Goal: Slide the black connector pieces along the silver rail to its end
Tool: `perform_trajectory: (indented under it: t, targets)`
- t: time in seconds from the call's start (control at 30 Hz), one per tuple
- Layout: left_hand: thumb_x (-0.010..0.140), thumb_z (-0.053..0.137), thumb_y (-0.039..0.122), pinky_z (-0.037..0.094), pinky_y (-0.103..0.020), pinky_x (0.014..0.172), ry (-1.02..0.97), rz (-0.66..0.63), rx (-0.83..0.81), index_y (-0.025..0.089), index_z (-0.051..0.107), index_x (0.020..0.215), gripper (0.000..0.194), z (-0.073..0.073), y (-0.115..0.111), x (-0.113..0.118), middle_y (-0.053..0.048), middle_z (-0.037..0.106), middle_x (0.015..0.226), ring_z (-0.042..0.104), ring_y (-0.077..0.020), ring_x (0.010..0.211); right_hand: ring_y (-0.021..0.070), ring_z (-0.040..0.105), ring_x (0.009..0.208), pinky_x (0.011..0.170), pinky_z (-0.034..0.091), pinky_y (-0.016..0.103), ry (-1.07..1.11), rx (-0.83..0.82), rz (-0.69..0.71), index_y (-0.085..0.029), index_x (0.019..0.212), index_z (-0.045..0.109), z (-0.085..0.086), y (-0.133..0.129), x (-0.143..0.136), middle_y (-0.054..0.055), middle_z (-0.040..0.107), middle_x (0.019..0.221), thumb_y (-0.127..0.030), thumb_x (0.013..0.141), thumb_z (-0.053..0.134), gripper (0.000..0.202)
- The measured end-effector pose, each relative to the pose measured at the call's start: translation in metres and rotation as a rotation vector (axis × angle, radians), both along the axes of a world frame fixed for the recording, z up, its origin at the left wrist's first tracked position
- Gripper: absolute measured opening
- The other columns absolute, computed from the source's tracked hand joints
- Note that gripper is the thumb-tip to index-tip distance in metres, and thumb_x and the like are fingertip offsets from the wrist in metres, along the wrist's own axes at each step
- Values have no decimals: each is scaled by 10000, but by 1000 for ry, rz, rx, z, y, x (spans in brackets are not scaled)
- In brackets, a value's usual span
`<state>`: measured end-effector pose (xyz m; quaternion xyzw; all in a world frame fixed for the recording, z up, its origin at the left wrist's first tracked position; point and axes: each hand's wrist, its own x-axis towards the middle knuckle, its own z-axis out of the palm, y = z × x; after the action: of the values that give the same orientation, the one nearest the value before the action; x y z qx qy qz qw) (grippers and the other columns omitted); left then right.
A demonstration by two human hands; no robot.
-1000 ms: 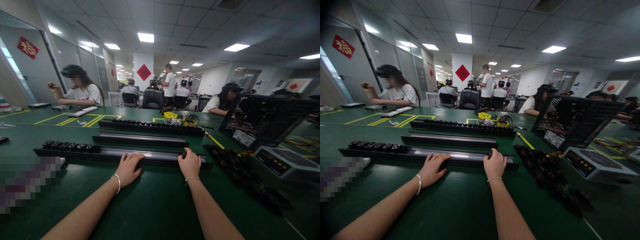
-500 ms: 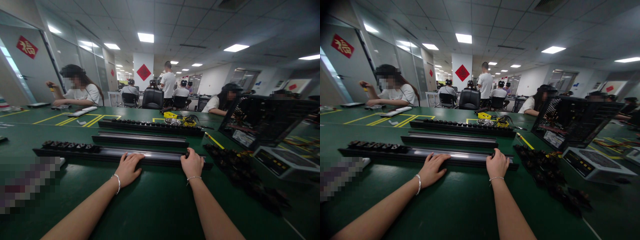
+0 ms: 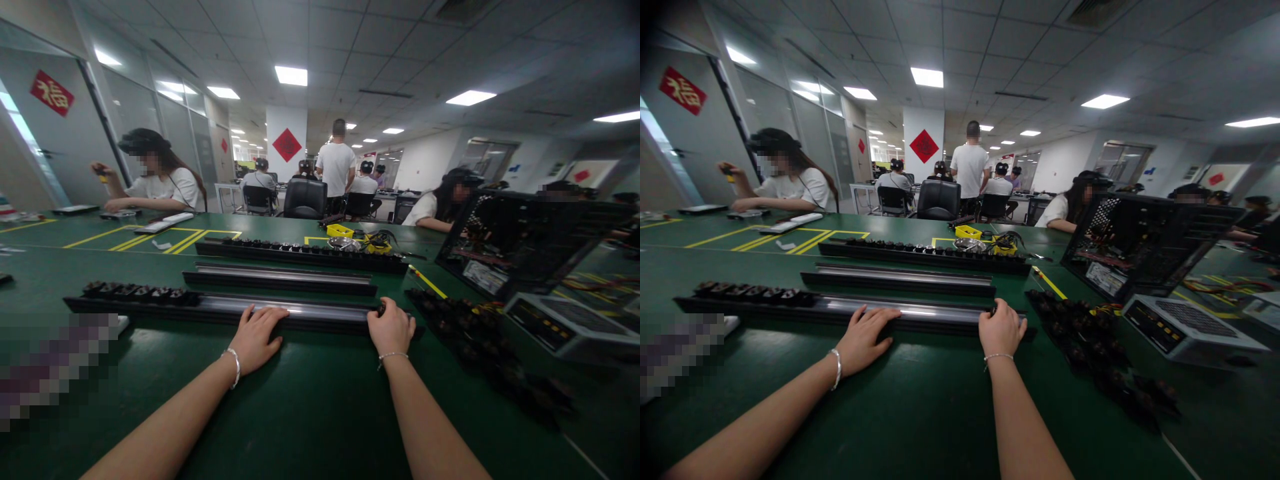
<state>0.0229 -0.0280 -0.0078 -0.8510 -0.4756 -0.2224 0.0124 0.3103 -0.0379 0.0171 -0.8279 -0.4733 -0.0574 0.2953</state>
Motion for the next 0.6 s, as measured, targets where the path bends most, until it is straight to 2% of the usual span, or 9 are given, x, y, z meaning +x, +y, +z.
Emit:
perform_trajectory:
  t: [0.6]
  targets:
    - [732,494,238,93,-500,1057,-1,-2,-1,322,396,1226,511,0,0,0,10,536,1249,421,-200,1178,226,492,1061,1001,205,451,-6,19,-38,-183,1121,519,0,1,5,91,604,1070,-211,720,436,410]
